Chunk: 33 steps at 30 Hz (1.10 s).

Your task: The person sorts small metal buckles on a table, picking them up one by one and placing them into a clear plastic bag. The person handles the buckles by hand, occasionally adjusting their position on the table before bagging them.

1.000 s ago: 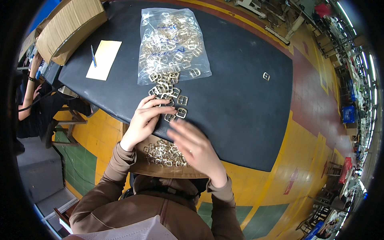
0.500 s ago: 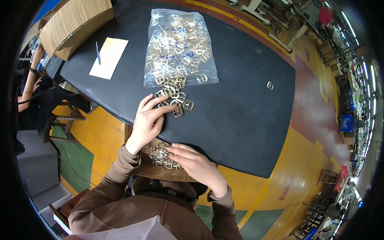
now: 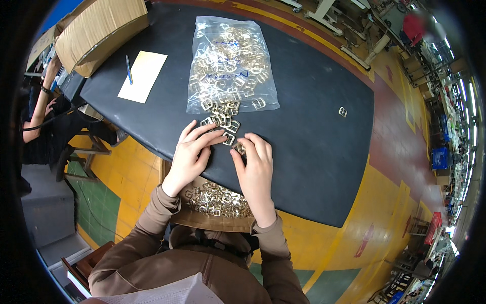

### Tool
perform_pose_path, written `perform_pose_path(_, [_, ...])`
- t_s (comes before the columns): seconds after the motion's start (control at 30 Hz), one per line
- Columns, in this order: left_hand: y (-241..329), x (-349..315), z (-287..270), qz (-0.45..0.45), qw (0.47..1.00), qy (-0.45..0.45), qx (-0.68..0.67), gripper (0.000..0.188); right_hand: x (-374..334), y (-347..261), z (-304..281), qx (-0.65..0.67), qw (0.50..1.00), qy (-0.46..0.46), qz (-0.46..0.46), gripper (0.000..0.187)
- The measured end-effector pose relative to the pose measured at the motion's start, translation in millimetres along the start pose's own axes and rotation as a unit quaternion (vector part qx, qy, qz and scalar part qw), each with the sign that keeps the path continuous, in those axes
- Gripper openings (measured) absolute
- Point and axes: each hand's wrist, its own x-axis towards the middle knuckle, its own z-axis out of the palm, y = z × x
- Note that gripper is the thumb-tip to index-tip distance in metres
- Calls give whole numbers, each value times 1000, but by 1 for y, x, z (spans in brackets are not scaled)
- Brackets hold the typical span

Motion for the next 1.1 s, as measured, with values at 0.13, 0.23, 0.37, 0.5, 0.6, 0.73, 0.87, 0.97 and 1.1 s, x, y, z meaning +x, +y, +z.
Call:
perform_pose_path(0.13, [-3, -3, 4, 20, 995, 96, -5, 42, -19, 6, -24, 45, 997, -69, -11, 23])
perform_pose_path(0.23, [-4, -7, 4, 25, 988, 149, 24, 39, -41, 2, -38, 63, 992, -108, -26, 21])
perform_pose_path(0.37, [0, -11, 5, 51, 993, 94, 52, 37, -61, -8, -56, 111, 968, -215, -63, 25])
perform_pose_path(0.5, [0, -13, 4, 81, 996, 38, 23, 37, -51, -12, -61, 183, 952, -239, -56, 37])
perform_pose_path(0.6, [-2, -14, 3, 70, 996, 43, -24, 35, -18, -5, -34, 155, 981, -111, -31, 38])
perform_pose_path(0.73, [-7, -13, 0, 10, 990, 112, -89, 32, 9, -8, 3, 39, 997, -39, -57, 34])
perform_pose_path(0.87, [-8, -6, -1, -25, 988, 149, -42, 31, 4, -14, 12, 28, 992, -71, -101, 31])
perform_pose_path(0.97, [-6, 3, 0, -22, 995, 101, 1, 40, -7, -13, 2, 58, 985, -120, -109, 29])
perform_pose_path(1.1, [-2, 15, 0, -5, 999, 19, 47, 44, -33, -16, -30, 87, 968, -217, -92, 27])
